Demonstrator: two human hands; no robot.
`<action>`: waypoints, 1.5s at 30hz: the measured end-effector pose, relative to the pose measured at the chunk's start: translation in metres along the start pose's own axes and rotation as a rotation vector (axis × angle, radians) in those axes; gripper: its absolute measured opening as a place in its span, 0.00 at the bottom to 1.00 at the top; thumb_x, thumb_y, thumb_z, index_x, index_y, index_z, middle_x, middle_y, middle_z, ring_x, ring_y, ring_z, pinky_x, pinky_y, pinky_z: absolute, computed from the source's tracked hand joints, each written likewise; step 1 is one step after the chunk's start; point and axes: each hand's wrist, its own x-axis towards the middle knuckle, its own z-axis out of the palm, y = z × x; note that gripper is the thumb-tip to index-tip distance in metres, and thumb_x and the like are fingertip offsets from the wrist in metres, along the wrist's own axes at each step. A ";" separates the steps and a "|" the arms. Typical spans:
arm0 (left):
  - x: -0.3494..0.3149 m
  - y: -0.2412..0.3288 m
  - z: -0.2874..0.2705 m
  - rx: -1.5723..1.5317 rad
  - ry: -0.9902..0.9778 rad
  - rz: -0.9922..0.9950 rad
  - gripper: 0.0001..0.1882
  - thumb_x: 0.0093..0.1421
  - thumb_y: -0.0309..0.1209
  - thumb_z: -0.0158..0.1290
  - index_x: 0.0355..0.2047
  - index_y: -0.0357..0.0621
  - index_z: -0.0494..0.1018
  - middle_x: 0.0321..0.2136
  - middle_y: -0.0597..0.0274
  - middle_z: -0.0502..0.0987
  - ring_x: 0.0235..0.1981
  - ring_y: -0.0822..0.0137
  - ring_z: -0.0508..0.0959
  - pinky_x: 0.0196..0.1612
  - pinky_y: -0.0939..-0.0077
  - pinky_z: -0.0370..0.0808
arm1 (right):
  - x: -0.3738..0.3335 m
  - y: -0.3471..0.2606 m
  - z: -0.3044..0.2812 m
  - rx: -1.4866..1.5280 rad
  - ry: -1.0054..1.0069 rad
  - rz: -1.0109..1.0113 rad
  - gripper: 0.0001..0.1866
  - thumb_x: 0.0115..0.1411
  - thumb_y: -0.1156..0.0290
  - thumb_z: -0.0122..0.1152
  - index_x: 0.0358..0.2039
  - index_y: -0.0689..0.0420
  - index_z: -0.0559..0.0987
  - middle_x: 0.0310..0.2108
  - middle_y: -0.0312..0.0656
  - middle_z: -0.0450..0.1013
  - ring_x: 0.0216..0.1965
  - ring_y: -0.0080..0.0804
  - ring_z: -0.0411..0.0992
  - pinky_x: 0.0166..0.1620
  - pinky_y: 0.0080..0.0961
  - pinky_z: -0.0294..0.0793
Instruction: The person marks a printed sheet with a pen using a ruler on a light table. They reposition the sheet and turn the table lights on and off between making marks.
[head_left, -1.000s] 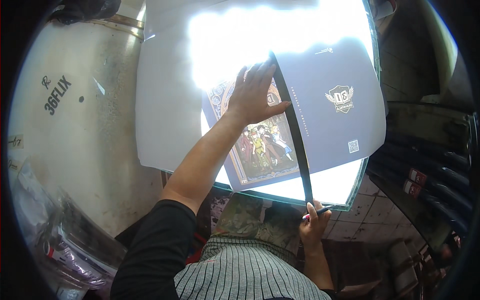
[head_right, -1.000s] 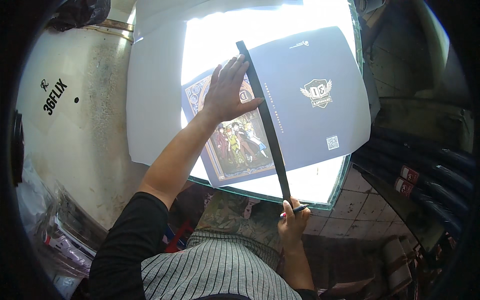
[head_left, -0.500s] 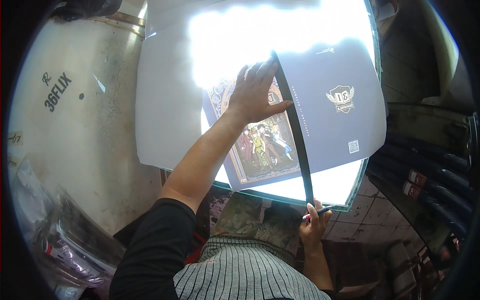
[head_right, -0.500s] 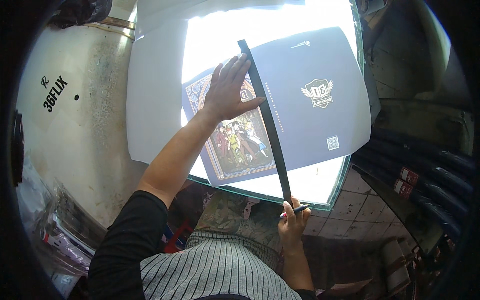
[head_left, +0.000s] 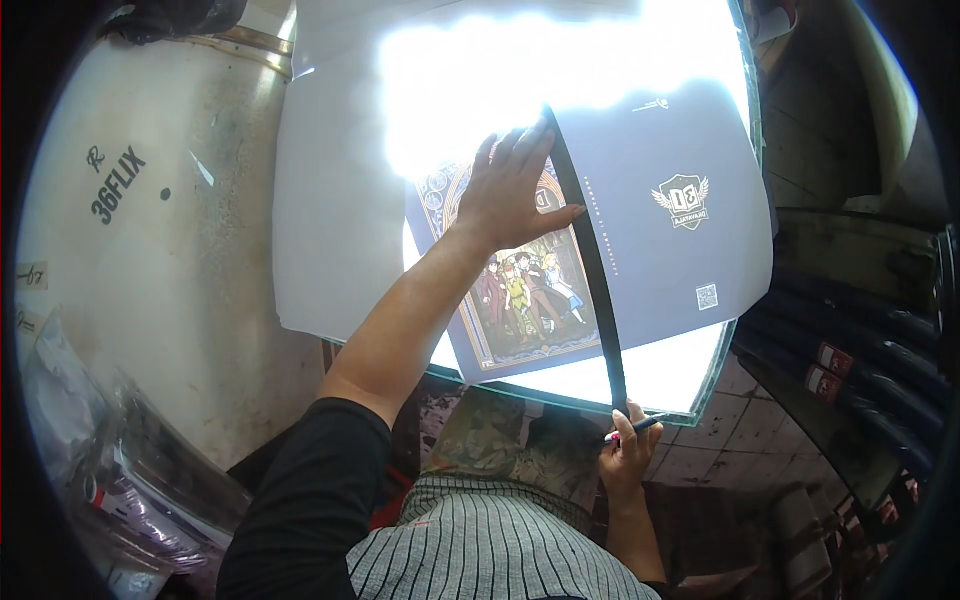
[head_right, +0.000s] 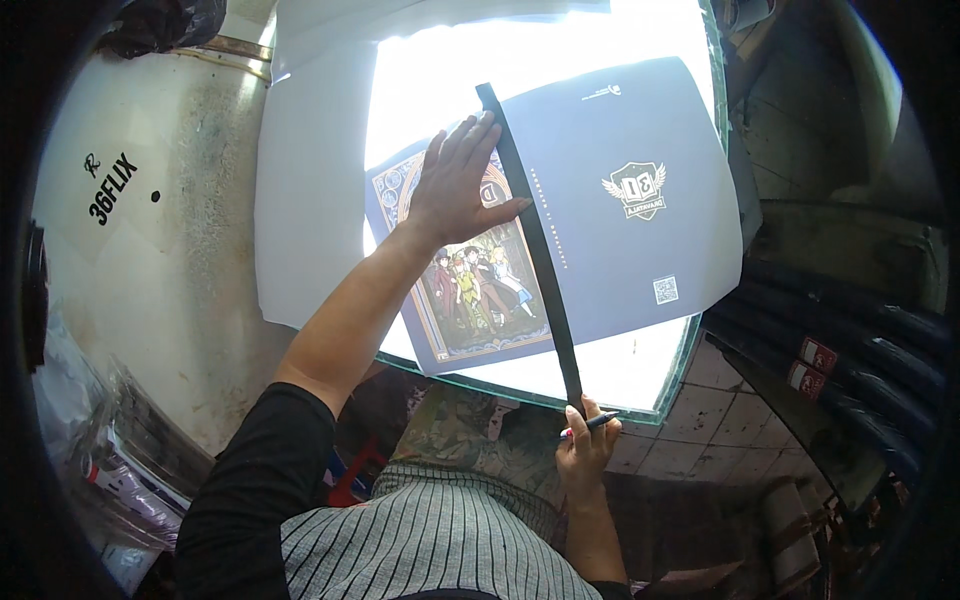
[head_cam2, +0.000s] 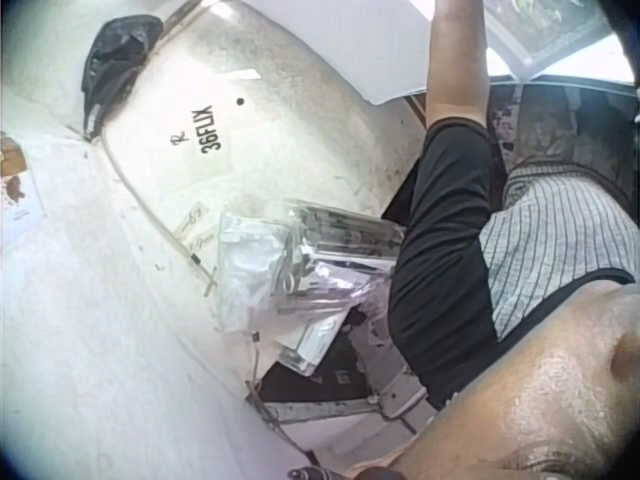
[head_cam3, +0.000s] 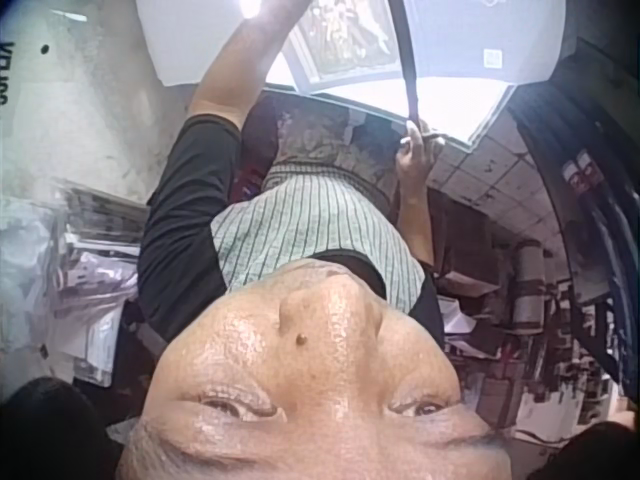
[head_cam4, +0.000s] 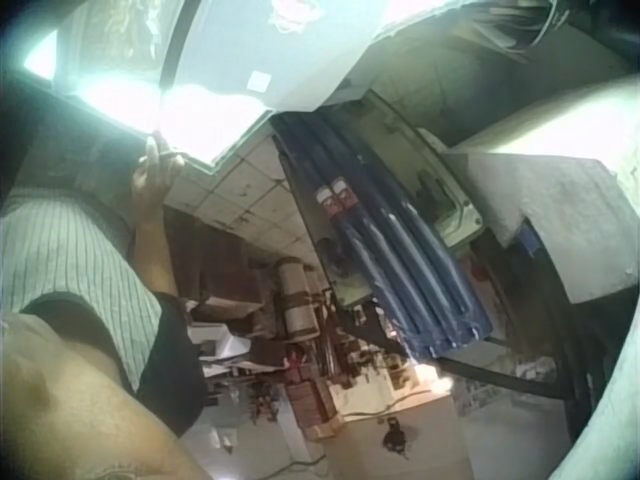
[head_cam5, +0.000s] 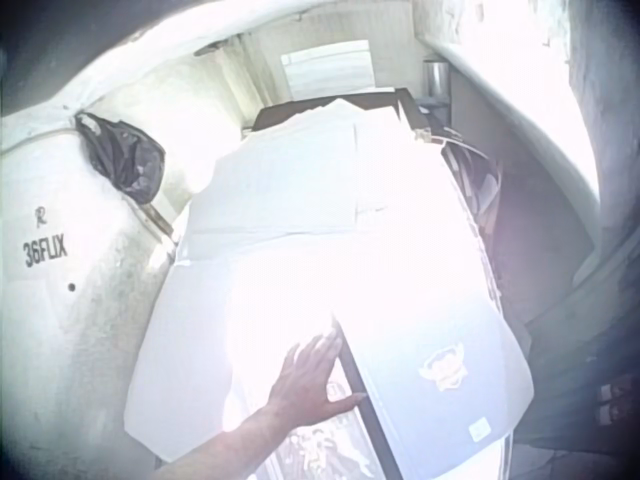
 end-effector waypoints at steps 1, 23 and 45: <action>0.001 0.002 0.000 -0.003 -0.002 0.004 0.56 0.57 0.70 0.51 0.70 0.37 0.54 0.71 0.46 0.53 0.74 0.51 0.50 0.74 0.47 0.42 | -0.001 0.001 -0.001 -0.007 0.000 0.000 0.31 0.49 0.88 0.62 0.54 0.50 0.75 0.53 0.51 0.75 0.46 0.47 0.70 0.48 0.43 0.66; 0.010 0.010 -0.012 -0.191 -0.089 0.022 0.67 0.44 0.76 0.59 0.70 0.39 0.51 0.70 0.43 0.53 0.73 0.45 0.50 0.72 0.38 0.44 | 0.007 0.003 -0.013 0.043 0.015 0.074 0.31 0.46 0.87 0.62 0.52 0.51 0.77 0.53 0.46 0.77 0.45 0.43 0.72 0.46 0.37 0.72; 0.014 0.013 -0.019 -0.218 -0.116 0.014 0.68 0.43 0.77 0.59 0.70 0.38 0.52 0.70 0.42 0.53 0.73 0.44 0.49 0.71 0.37 0.44 | 0.012 0.009 -0.018 0.082 0.009 0.070 0.30 0.46 0.88 0.63 0.51 0.51 0.78 0.53 0.46 0.78 0.45 0.40 0.70 0.46 0.34 0.71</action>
